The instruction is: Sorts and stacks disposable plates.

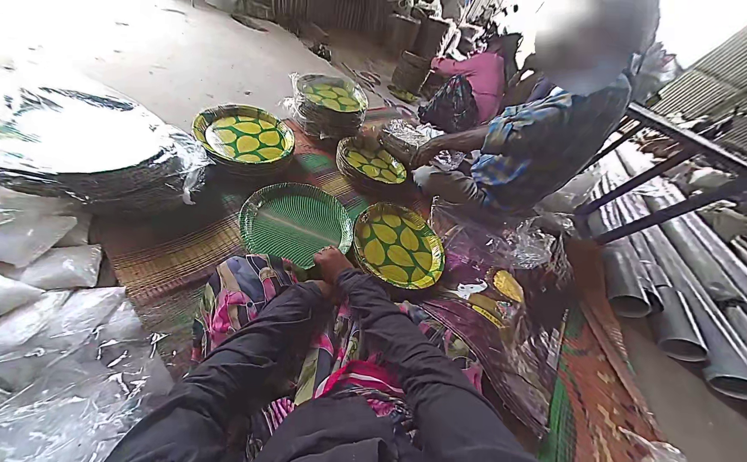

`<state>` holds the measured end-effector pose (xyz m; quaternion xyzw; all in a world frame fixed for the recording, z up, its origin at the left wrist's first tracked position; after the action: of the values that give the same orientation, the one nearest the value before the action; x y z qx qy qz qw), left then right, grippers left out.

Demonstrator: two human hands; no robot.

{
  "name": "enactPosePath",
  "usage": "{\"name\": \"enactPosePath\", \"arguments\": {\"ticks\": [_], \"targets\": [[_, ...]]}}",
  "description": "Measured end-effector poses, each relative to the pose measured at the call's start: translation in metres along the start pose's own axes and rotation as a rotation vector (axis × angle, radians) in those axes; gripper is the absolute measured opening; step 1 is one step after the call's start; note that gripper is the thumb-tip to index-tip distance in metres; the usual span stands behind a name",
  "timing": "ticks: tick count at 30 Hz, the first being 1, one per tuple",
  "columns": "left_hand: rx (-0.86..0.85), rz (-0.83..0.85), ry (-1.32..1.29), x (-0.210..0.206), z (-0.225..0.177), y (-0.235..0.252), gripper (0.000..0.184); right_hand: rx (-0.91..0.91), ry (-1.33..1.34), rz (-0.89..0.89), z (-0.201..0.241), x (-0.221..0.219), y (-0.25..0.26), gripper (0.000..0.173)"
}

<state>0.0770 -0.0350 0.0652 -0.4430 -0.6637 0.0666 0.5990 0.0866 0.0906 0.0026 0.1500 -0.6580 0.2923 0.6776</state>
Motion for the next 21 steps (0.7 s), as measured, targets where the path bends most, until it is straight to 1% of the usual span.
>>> {"name": "enactPosePath", "arguments": {"ticks": [1,2,3,5,6,7,8,11,13,14,16,18,20,21], "targets": [[0.014,0.015,0.006,0.000,0.002,0.003,0.046,-0.008,0.026,-0.024,-0.002,0.005,0.001,0.032],[0.030,0.039,0.019,0.000,0.003,0.006,0.047,-0.030,0.044,0.004,-0.003,0.006,0.002,0.037],[0.037,0.054,0.034,-0.002,0.004,0.008,0.048,-0.041,0.041,0.070,-0.003,0.003,0.004,0.040],[0.057,0.076,0.044,-0.004,0.007,0.008,0.048,-0.039,-0.007,0.203,0.001,-0.010,0.009,0.034],[0.071,0.069,0.047,-0.004,0.008,0.008,0.048,-0.047,-0.009,0.223,0.002,-0.013,0.011,0.030],[0.075,0.061,0.047,-0.003,0.008,0.007,0.049,-0.062,0.010,0.203,-0.001,-0.012,0.013,0.028],[0.076,0.052,0.048,-0.001,0.008,0.005,0.050,-0.080,0.061,0.140,-0.006,-0.005,0.015,0.028],[0.060,0.024,0.033,0.001,0.006,0.002,0.050,-0.111,0.272,-0.143,-0.018,0.036,0.015,0.028],[0.085,0.027,0.059,0.002,0.009,0.001,0.050,-0.185,0.368,-0.322,-0.023,0.075,0.006,0.030],[0.085,0.026,0.065,0.002,0.009,0.001,0.049,-0.245,0.369,-0.440,-0.028,0.096,-0.003,0.030],[0.085,0.026,0.026,0.001,0.009,0.001,0.046,-0.354,0.266,-0.694,-0.037,0.142,-0.030,0.031],[0.109,0.029,0.043,0.002,0.011,0.000,0.054,-0.461,0.132,-0.885,-0.047,0.192,-0.068,0.033],[0.100,0.040,0.037,0.002,0.011,-0.002,0.055,-0.567,-0.015,-1.065,-0.056,0.237,-0.122,0.035],[0.087,0.030,0.043,0.004,0.012,-0.001,0.053,-0.615,-0.087,-1.190,-0.058,0.257,-0.154,0.036]]}}
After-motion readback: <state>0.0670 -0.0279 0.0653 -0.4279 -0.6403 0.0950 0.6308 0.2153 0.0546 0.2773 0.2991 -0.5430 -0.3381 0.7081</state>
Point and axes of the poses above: each hand's wrist, its own y-axis towards the middle knuckle, its own x-axis out of the back of the hand, z = x × y, the point moved 10 cm from there along y, towards the middle knuckle, and after that the axes turned 15 degrees about x, right-handed, at the moved point
